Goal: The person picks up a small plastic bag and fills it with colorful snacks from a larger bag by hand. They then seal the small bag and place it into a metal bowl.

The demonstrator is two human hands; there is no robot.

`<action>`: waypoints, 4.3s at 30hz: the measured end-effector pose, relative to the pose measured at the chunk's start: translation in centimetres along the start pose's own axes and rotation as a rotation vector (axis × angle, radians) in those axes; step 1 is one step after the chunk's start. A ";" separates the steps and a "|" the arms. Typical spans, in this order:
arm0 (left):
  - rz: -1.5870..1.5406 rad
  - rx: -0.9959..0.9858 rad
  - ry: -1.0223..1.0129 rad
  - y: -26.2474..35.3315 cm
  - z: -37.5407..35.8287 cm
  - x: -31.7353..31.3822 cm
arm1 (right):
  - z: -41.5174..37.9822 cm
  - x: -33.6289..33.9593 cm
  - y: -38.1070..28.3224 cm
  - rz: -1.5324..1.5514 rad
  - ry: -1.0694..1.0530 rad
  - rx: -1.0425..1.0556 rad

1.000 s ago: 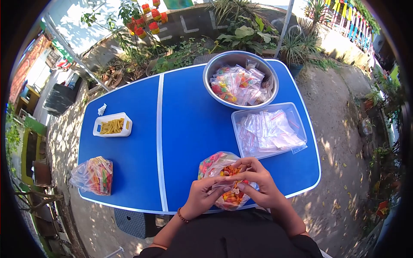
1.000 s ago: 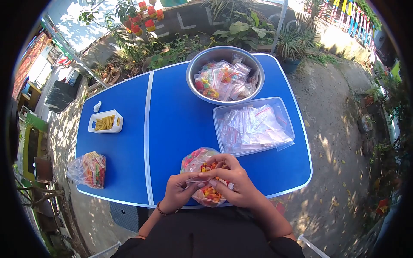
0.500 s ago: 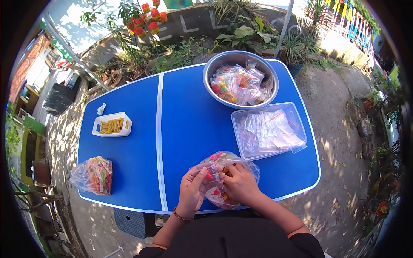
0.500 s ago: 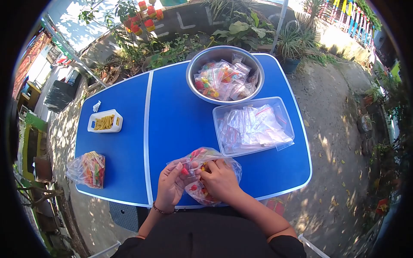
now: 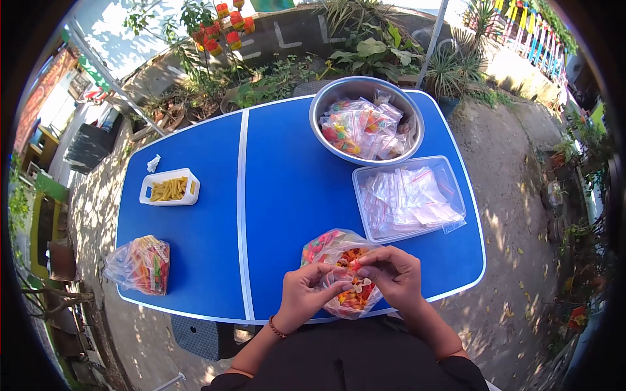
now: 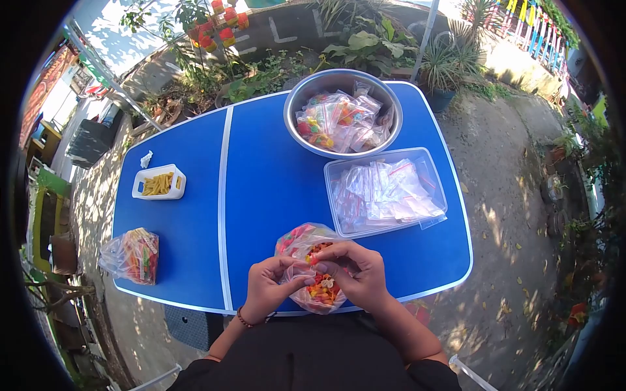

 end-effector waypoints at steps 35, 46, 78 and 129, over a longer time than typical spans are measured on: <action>-0.152 0.009 0.101 -0.9 0.2 1.3 | 0.4 -0.4 2.6 -0.534 -0.152 0.047; 0.217 -0.063 0.025 0.4 0.3 0.5 | 0.6 -1.7 -0.2 -0.484 -0.354 0.286; 0.149 -0.054 0.099 -0.1 0.2 1.1 | 0.3 0.3 1.7 -0.336 -0.044 0.031; -0.583 0.081 0.077 -1.7 1.0 2.1 | -0.5 -1.4 3.4 -0.945 -0.428 0.116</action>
Point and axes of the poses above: each hand's wrist, its own z-axis towards the middle knuckle, its own x-axis out of the back of the hand, y = z × x, the point moved 7 cm from there along z, towards the middle knuckle, and after that the axes turned 11 degrees about x, right-handed, at the moved point
